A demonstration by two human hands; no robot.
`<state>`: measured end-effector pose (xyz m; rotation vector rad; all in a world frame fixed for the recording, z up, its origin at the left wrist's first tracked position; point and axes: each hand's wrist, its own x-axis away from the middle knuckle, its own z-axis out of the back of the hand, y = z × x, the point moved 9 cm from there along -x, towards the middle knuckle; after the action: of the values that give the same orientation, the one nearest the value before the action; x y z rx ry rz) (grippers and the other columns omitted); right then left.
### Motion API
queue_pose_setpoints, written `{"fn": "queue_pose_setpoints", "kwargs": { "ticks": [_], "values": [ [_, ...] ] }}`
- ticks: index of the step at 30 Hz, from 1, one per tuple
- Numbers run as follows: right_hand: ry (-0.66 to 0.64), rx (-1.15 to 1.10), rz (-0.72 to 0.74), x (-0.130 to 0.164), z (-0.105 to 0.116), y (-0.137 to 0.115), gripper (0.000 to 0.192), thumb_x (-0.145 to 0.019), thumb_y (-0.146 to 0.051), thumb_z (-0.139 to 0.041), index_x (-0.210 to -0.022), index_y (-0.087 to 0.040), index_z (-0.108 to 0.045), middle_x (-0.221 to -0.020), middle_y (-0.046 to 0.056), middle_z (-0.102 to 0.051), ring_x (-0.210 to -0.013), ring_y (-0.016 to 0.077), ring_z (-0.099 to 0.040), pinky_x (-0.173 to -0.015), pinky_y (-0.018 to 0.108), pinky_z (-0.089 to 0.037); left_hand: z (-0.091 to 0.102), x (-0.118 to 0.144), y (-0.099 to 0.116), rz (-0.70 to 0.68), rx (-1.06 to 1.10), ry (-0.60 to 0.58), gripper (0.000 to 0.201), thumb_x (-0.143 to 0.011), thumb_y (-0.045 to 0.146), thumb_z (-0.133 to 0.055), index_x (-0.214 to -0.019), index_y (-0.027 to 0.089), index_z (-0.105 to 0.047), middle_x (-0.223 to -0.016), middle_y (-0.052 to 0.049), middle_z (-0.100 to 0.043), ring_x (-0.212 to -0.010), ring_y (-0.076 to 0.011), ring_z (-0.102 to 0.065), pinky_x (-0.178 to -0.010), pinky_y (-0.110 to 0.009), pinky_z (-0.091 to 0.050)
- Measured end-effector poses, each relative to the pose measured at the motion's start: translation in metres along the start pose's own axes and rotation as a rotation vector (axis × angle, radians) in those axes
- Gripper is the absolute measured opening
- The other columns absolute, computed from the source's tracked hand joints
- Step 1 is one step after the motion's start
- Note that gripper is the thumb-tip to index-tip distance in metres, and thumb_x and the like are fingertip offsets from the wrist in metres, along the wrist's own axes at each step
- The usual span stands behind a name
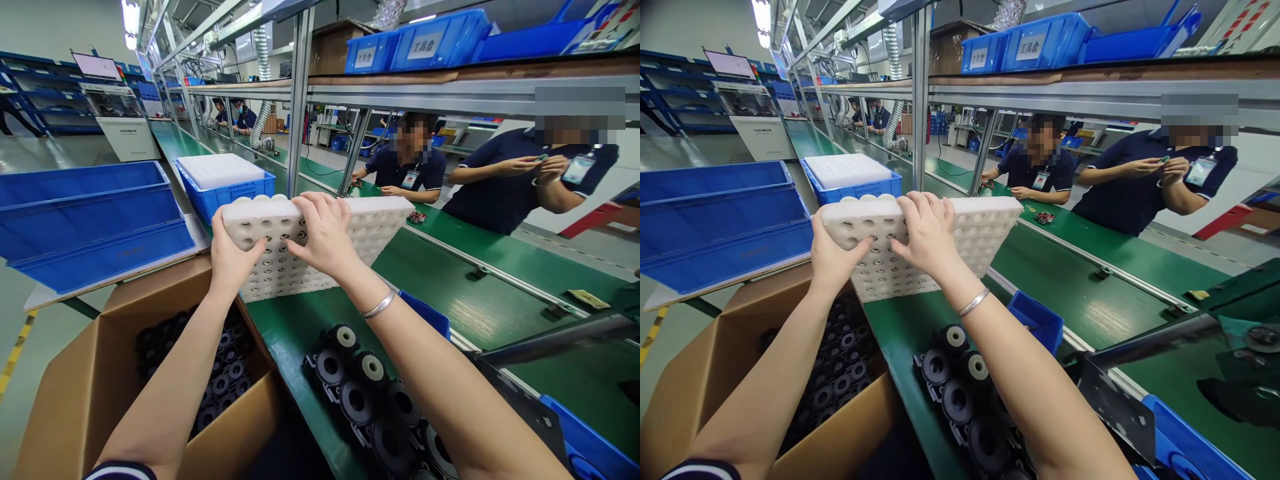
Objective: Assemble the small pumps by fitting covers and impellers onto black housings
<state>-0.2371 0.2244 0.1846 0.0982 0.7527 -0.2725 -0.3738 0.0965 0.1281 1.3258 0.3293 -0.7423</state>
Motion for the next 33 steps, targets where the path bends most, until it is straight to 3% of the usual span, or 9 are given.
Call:
{"fn": "queue_pose_setpoints", "kwargs": {
  "ticks": [9,17,20,24,27,33],
  "values": [
    [0.061,0.05,-0.054,0.0,-0.006,0.0,0.055,-0.084,-0.035,-0.067,-0.133,-0.02,-0.05,-0.146,0.016,-0.047,-0.131,0.032,-0.041,-0.113,0.052,-0.022,0.002,-0.002,0.001,0.013,-0.063,0.049,0.087,-0.063,0.028,-0.081,-0.14,0.021,-0.042,-0.134,-0.012,-0.062,-0.123,-0.0325,-0.059,-0.103,-0.046,-0.051],
    [0.059,0.049,-0.065,0.005,-0.002,-0.002,0.056,-0.083,-0.035,-0.068,-0.134,-0.02,-0.05,-0.146,0.015,-0.046,-0.13,0.032,-0.039,-0.112,0.052,-0.023,0.001,-0.003,0.007,0.025,-0.051,0.147,0.084,-0.057,0.018,-0.079,-0.134,0.018,-0.045,-0.128,-0.014,-0.063,-0.119,-0.0353,-0.06,-0.104,-0.052,-0.051],
    [0.07,0.035,-0.083,0.004,-0.002,-0.002,0.057,-0.082,-0.034,-0.069,-0.134,-0.02,-0.05,-0.147,0.015,-0.046,-0.131,0.0317,-0.04,-0.113,0.052,-0.023,0.0,-0.007,0.0,0.014,0.005,0.085,0.087,-0.057,0.021,-0.084,-0.135,0.02,-0.046,-0.129,-0.012,-0.062,-0.121,-0.0354,-0.06,-0.108,-0.053,-0.049],
    [0.094,0.01,-0.098,0.002,-0.002,-0.001,0.056,-0.081,-0.032,-0.069,-0.133,-0.02,-0.052,-0.146,0.016,-0.047,-0.13,0.0317,-0.042,-0.113,0.052,-0.022,-0.002,-0.008,-0.013,-0.102,0.368,-0.162,0.078,-0.07,0.031,-0.081,-0.139,0.023,-0.045,-0.146,-0.012,-0.054,-0.137,-0.0308,-0.052,-0.115,-0.046,-0.045],
    [0.086,0.0,-0.078,0.002,-0.003,-0.002,0.056,-0.081,-0.032,-0.067,-0.134,-0.019,-0.051,-0.146,0.016,-0.048,-0.131,0.0321,-0.041,-0.114,0.053,-0.022,-0.002,-0.003,-0.032,-0.068,0.479,-0.308,0.081,-0.071,0.031,-0.084,-0.142,0.023,-0.045,-0.153,-0.015,-0.048,-0.141,-0.0311,-0.048,-0.115,-0.044,-0.046],
    [0.067,0.003,-0.043,0.004,-0.003,0.0,0.056,-0.084,-0.034,-0.064,-0.136,-0.02,-0.049,-0.147,0.015,-0.047,-0.135,0.0323,-0.038,-0.115,0.053,-0.021,-0.004,0.0,-0.052,0.014,0.406,-0.324,0.079,-0.069,0.034,-0.088,-0.137,0.02,-0.05,-0.139,-0.017,-0.06,-0.128,-0.0313,-0.061,-0.108,-0.046,-0.053]
  ]
}}
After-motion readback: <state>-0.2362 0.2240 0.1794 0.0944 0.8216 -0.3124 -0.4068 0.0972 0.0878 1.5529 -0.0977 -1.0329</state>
